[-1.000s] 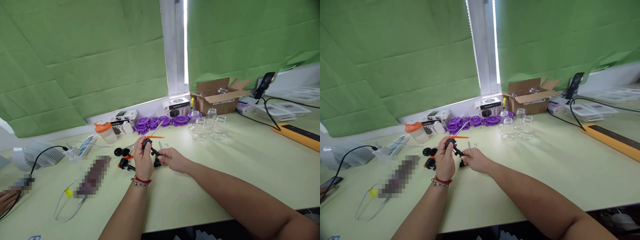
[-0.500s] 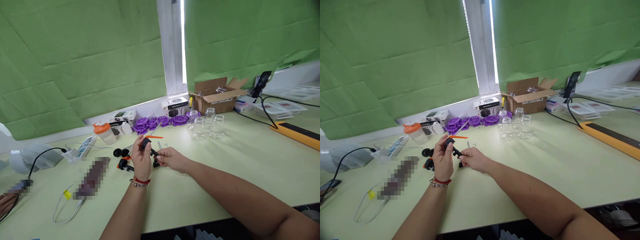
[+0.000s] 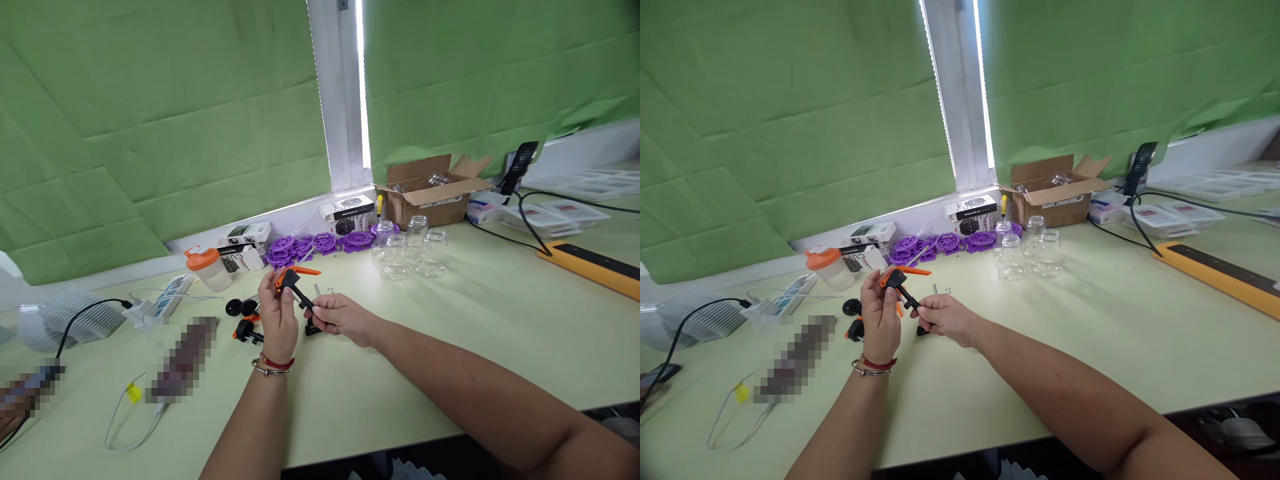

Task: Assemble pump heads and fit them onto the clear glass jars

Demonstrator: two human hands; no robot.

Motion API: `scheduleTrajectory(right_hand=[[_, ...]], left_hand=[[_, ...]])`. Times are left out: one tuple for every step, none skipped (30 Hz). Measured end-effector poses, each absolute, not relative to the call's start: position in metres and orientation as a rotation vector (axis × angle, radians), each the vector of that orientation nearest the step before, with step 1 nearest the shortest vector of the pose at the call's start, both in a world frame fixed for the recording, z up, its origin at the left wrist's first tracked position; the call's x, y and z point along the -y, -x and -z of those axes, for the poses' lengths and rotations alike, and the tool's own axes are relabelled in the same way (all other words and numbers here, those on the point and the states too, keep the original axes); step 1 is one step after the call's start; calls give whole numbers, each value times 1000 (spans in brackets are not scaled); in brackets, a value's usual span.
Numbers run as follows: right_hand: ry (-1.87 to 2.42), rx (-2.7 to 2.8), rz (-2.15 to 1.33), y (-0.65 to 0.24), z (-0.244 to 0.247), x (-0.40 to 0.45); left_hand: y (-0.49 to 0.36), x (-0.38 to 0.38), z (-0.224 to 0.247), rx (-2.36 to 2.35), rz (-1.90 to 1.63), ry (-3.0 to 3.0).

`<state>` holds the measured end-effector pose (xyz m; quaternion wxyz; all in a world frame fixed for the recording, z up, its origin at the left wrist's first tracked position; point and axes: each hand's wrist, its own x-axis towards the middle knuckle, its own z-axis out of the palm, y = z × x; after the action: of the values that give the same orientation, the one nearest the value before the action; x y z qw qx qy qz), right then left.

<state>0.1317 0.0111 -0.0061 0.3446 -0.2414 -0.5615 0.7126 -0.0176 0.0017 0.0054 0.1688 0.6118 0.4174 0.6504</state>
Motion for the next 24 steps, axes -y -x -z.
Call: scheduleTrajectory(right_hand=[[641,1459,-1837,-132,6,-11],[655,1454,-1822,-131,6,-11],[665,1445,-1808,-131,6,-11],[673,1432,-1795,-131,6,-11],[678,1419,-1785,-131,6,-11],[681,1406,-1777,-131,6,-11],[686,1399,-1773,-131,5,-11],[693,1395,-1773,-131,5,-11],[700,1397,-1776,-131,4,-11],[703,1397,-1783,-131,4,-11],[703,1396,-1795,-131,3,-11],[697,1392,-1812,-132,3,-10],[684,1387,-1834,-132,2,-10],[663,1381,-1860,-132,2,-9],[634,1377,-1888,-132,2,-9],[605,1373,-1914,-133,3,-8],[578,1369,-1937,-133,3,-8],[554,1364,-1956,-133,3,-8],[535,1359,-1972,-133,3,-8],[521,1351,-1985,-133,3,-8],[510,1344,-1996,-133,3,-7],[501,1337,-2006,-133,2,-7],[492,1332,-2014,-133,1,-7],[483,1326,-2019,-133,0,-6]], left_hand=[[18,-3,-5,-1173,-1860,-1714],[18,-4,-4,-1167,-1864,-1690],[19,-5,-3,-1163,-1868,-1663],[20,-6,-3,-1158,-1872,-1634],[20,-7,-2,-1150,-1875,-1601],[21,-8,-1,-1138,-1880,-1566],[21,-9,-1,-1123,-1888,-1534],[21,-10,0,-1107,-1897,-1508],[21,-11,1,-1088,-1910,-1490],[20,-12,1,-1066,-1926,-1477],[20,-13,1,-1042,-1940,-1471],[19,-13,2,-1019,-1951,-1471],[19,-13,1,-997,-1958,-1475],[18,-12,1,-980,-1958,-1482],[18,-11,0,-969,-1948,-1491],[18,-10,0,-962,-1930,-1502],[18,-9,-1,-958,-1907,-1517],[18,-8,-2,-953,-1883,-1538],[19,-8,-3,-947,-1863,-1567],[19,-7,-4,-940,-1848,-1604],[20,-6,-4,-935,-1838,-1645],[20,-5,-5,-939,-1823,-1689],[21,-4,-6,-960,-1818,-1719],[22,-3,-7,-995,-1814,-1749]])
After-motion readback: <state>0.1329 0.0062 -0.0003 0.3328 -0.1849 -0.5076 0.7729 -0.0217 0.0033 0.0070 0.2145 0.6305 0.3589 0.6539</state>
